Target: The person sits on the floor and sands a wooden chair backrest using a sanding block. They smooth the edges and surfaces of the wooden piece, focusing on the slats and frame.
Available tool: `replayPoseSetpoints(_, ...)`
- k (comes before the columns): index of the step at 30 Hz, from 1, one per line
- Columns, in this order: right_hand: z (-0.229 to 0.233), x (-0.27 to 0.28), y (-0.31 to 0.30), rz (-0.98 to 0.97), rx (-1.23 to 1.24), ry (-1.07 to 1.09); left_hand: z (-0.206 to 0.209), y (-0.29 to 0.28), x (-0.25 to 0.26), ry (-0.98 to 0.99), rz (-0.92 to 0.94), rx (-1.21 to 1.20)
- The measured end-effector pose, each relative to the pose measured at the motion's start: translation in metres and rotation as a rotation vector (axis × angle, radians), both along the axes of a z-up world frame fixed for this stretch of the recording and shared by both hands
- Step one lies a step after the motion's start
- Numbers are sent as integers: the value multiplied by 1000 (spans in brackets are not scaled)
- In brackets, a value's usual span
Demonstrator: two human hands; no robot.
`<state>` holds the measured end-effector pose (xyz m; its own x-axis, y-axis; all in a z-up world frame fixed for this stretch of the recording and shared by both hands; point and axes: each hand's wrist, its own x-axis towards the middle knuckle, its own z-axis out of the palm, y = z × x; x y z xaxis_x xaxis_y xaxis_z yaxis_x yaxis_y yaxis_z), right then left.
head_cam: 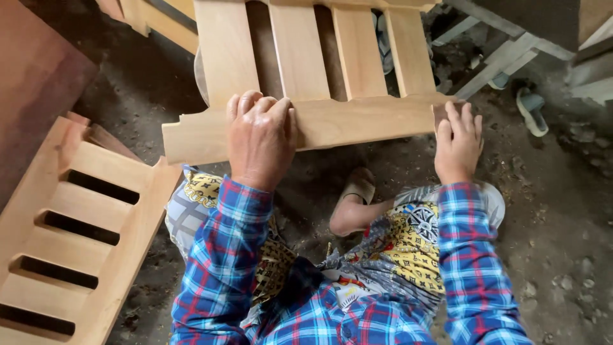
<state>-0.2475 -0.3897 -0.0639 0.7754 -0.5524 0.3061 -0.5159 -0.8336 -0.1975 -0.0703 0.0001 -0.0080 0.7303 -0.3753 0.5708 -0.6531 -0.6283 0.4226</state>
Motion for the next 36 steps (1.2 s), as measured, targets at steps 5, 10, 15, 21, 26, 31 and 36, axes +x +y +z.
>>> replayPoseSetpoints(5, 31, 59, 129, 207, -228, -63, 6, 1, 1, -43, 35, -31)
replayPoseSetpoints(10, 67, 91, 270, 462, 146, -179, 19, 1, 3, -13, 25, -81)
replayPoseSetpoints(15, 30, 68, 144, 524, -35, -139, 22, 6, 2, 20, 2, -162)
replayPoseSetpoints(21, -15, 25, -12, 67, -148, -68, 13, 5, -1, 6, 27, -128)
replayPoseSetpoints(26, 53, 91, 197, 361, 244, -296, 12, 2, 1, 12, 46, -127)
replayPoseSetpoints(31, 71, 88, 261, 628, 46, -67, 15, 1, -2, -8, 39, -104)
replayPoseSetpoints(36, -5, 76, 33, 458, -11, -185, 17, 2, -2, -1, 43, -140)
